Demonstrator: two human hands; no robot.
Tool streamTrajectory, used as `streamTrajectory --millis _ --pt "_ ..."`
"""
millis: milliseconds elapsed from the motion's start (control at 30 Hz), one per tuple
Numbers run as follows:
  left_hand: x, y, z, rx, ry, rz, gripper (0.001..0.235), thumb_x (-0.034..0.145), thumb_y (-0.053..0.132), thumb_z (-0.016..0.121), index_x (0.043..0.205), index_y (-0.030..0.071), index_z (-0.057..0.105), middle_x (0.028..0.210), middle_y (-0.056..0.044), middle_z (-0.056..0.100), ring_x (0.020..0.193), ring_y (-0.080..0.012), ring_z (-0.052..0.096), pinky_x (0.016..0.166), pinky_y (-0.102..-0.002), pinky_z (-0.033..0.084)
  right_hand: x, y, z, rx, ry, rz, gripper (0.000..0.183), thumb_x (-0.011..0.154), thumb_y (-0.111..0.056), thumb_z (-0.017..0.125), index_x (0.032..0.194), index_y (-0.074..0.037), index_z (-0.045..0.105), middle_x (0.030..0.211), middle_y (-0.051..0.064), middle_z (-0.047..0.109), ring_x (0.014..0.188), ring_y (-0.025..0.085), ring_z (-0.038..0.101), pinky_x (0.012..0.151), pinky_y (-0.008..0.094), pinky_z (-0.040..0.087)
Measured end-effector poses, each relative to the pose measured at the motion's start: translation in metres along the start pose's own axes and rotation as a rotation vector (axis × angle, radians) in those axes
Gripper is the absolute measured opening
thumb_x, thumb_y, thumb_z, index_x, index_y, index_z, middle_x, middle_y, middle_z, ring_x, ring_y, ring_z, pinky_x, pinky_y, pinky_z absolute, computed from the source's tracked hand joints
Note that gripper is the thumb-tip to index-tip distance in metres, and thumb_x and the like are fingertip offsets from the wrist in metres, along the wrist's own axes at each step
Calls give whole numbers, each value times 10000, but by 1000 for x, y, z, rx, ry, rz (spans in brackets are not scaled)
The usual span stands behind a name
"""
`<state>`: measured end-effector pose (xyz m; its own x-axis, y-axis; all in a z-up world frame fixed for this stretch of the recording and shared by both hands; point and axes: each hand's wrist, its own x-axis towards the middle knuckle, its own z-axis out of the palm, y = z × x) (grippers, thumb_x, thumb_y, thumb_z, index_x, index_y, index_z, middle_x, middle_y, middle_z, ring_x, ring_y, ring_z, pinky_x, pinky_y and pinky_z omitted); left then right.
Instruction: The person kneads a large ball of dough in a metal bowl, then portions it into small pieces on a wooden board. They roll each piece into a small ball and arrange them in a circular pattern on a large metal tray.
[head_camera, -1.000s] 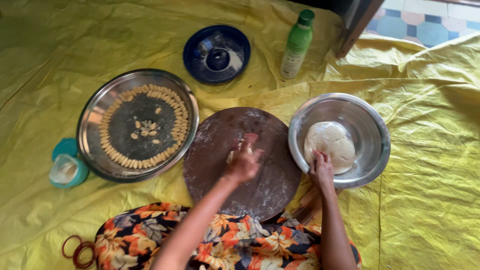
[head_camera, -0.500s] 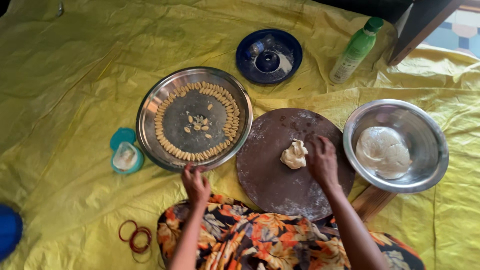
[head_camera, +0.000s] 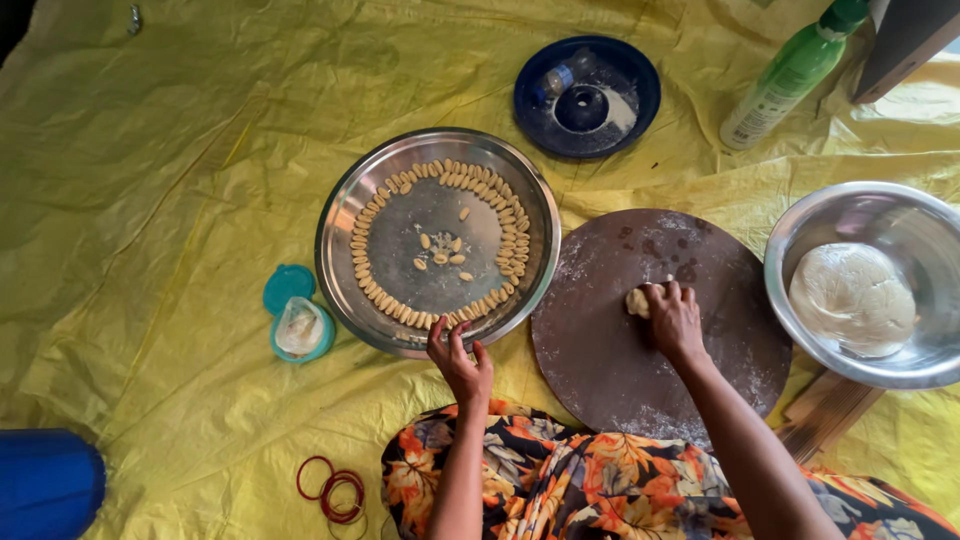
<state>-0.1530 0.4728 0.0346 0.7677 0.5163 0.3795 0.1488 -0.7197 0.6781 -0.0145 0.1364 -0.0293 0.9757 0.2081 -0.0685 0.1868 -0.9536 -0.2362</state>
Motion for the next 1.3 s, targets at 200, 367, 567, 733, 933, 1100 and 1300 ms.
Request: streamTrajectory --millis 200,367,567,733,933,1100,1300 --pt "4 -7 7 -8 21 -39 342 771 -65 667 1090 59 658 1438 -186 430 1408 -382 378 1145 -550 359 15 -16 -28 0 -147 192 259 1033 -166 509 1288 -133 542 1227 246 645 1081 425 674 897 505 573" --pt "4 -13 7 -48 42 -107 320 785 -42 663 1088 61 659 1441 -180 430 1412 -375 369 1150 -561 350 -2 -36 -41 -62 -120 203 236 1098 -209 469 1279 -67 520 1241 259 650 1113 426 672 893 528 572" --pt "14 -19 17 -58 110 -114 308 806 -19 677 1099 74 665 1458 -181 422 1438 -368 352 1180 -587 319 -63 -71 -20 -44 -36 123 912 743 -386 727 1510 -101 324 1523 307 217 1403 490 238 1091 691 358" --pt "38 -11 7 -61 175 -138 283 839 -5 672 1111 65 639 1460 -165 430 1439 -351 359 1159 -549 370 -54 -45 -50 -2 -555 -11 914 913 -455 741 1631 -228 223 1691 215 42 1540 419 85 1080 635 281" --pt "59 -16 -2 -260 272 -311 281 879 21 650 1156 51 614 1511 -160 377 1466 -347 319 1114 -505 443 29 -49 -107 79 -244 203 286 1001 -284 637 1261 -216 736 1087 -10 791 814 172 767 705 354 625" --pt "64 -40 -11 -120 362 -325 292 906 38 753 1176 45 640 1490 -133 445 1463 -345 325 1183 -549 344 79 -196 -51 397 -116 -172 223 896 -198 681 1099 -201 774 983 35 789 855 198 775 749 371 607" --pt "72 -35 -2 -230 392 -420 315 828 -20 711 1124 55 635 1533 -153 385 1517 -399 210 1193 -538 316 123 -300 37 314 -101 -398 301 763 -192 783 1058 -136 752 954 109 751 814 310 728 714 443 579"
